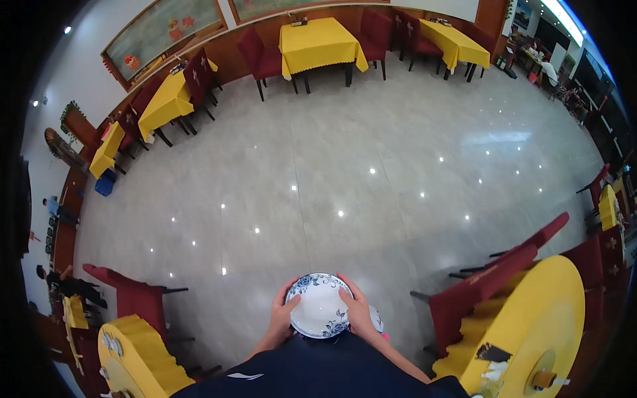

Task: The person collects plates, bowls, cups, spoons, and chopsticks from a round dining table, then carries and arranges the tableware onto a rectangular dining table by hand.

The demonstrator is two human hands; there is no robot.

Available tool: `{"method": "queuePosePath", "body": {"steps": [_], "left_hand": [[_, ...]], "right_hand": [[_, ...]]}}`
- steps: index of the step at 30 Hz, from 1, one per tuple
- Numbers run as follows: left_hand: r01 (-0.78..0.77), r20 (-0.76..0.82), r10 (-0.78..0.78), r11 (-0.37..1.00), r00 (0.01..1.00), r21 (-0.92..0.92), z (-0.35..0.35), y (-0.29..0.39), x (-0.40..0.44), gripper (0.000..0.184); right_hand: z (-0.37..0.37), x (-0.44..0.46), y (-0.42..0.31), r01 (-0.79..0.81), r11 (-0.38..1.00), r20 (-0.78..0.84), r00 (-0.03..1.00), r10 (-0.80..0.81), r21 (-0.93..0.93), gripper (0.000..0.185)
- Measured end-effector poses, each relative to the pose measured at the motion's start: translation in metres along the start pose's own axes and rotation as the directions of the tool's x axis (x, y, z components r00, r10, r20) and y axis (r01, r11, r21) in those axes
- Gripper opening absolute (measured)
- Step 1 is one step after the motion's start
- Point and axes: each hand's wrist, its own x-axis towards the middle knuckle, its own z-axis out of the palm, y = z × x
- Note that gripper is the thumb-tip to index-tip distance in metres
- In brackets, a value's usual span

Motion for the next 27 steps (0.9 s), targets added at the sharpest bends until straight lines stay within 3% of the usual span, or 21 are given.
{"method": "queuePosePath", "body": {"steps": [4, 8, 11, 15, 17, 21, 23, 27], "left_hand": [[-0.118, -0.005, 0.119, 0.991, 0.993, 0.069, 0.014, 0.047, 0.082, 0.046], [-0.171, -0.148, 0.168, 0.985, 0.975, -0.004, 0.005, 0.061, 0.180, 0.047], [-0.193, -0.221, 0.169, 0.977, 0.961, -0.091, -0.001, 0.082, 0.266, 0.048], [-0.193, -0.261, 0.146, 0.967, 0.954, -0.168, 0.006, 0.129, 0.397, 0.048], [-0.160, -0.269, 0.112, 0.974, 0.957, -0.162, 0.022, 0.160, 0.466, 0.048], [-0.096, -0.094, 0.083, 0.985, 0.992, -0.143, 0.071, 0.226, 0.599, 0.049], [-0.040, -0.014, 0.038, 0.990, 0.999, -0.133, 0.092, 0.247, 0.643, 0.047], [0.086, 0.161, -0.089, 0.996, 0.983, 0.022, 0.126, 0.279, 0.770, 0.047]], "right_hand": [[0.036, 0.096, -0.050, -0.020, 1.000, 0.099, 0.995, 0.020, 0.002, 0.041], [0.061, 0.206, -0.084, -0.056, 0.989, 0.222, 0.971, 0.085, -0.136, 0.043], [0.085, 0.302, -0.102, -0.114, 0.984, 0.310, 0.938, 0.153, -0.139, 0.042], [0.111, 0.443, -0.133, -0.090, 0.968, 0.311, 0.936, 0.162, -0.234, 0.042], [0.136, 0.497, -0.174, -0.095, 0.962, 0.231, 0.960, 0.156, -0.257, 0.041], [0.153, 0.597, -0.249, 0.038, 0.977, 0.160, 0.987, -0.005, -0.211, 0.040], [0.156, 0.622, -0.277, 0.105, 0.984, 0.040, 0.994, -0.100, -0.147, 0.039], [0.152, 0.716, -0.316, 0.131, 0.991, -0.081, 0.988, -0.130, 0.001, 0.041]]}}
